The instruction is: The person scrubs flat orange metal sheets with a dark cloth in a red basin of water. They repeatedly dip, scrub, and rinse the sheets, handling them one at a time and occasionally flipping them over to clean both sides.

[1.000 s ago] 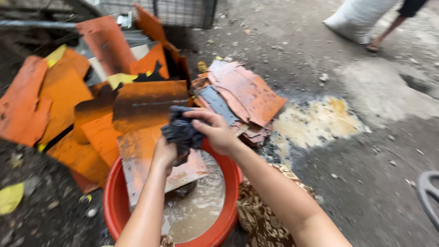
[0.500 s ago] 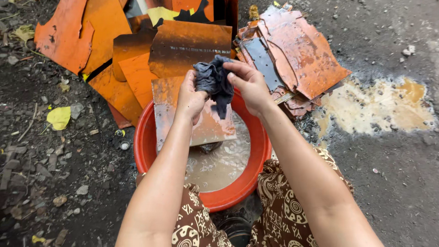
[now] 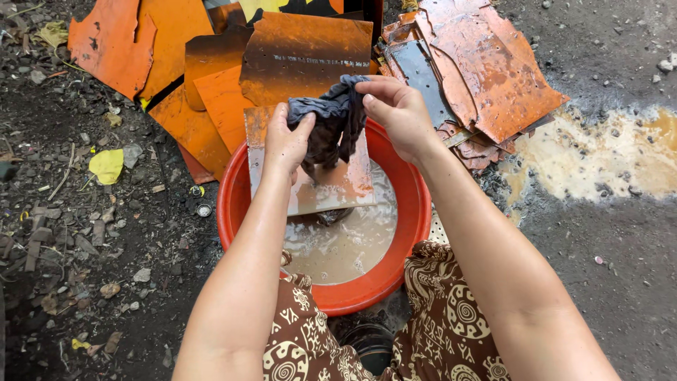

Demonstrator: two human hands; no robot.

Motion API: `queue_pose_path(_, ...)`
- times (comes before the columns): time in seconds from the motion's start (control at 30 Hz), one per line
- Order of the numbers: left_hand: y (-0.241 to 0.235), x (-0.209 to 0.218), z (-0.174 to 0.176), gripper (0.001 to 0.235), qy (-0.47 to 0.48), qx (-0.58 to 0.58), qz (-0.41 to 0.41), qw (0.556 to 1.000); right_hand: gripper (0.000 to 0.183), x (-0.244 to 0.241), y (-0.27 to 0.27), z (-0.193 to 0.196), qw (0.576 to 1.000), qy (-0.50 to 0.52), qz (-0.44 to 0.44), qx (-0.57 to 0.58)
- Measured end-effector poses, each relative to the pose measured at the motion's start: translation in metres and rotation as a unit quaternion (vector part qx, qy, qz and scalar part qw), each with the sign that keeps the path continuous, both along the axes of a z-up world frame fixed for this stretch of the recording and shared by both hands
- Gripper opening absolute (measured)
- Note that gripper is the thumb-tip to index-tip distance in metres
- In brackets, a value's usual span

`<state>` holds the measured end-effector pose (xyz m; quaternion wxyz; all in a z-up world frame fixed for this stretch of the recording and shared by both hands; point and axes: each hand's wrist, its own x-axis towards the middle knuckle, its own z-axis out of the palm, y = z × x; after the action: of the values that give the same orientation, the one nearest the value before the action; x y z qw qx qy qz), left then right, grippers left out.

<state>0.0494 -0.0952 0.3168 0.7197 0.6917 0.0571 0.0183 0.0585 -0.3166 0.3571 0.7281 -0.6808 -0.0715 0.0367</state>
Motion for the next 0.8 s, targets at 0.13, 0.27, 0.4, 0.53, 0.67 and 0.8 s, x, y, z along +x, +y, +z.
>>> queue_pose_path(0.13,0.005,0.001,0.000,0.022,-0.017,0.010,-0.002,1.000,0.022,0.001,0.002,-0.003,0.998,0.051,-0.018,0.023)
queue_pose_path(0.27,0.007,0.002,-0.001,0.018,-0.034,-0.003,-0.011,0.999,0.018,0.001,0.009,-0.002,0.994,0.098,-0.019,0.036)
queue_pose_path(0.4,0.006,0.001,0.000,0.024,-0.067,-0.007,-0.009,0.998,0.017,-0.003,0.016,0.001,0.998,0.065,0.002,0.004)
queue_pose_path(0.53,0.004,0.002,0.003,0.027,-0.088,0.014,-0.008,0.996,0.021,-0.006,0.019,0.003,0.999,0.022,0.008,-0.030)
queue_pose_path(0.67,0.002,0.000,0.005,0.026,-0.092,-0.020,-0.043,0.995,0.032,-0.006,0.018,0.000,0.994,-0.035,0.041,-0.094)
queue_pose_path(0.8,0.005,-0.002,0.010,0.022,-0.056,-0.025,-0.079,0.995,0.049,-0.001,0.013,-0.004,0.989,0.023,0.047,-0.137)
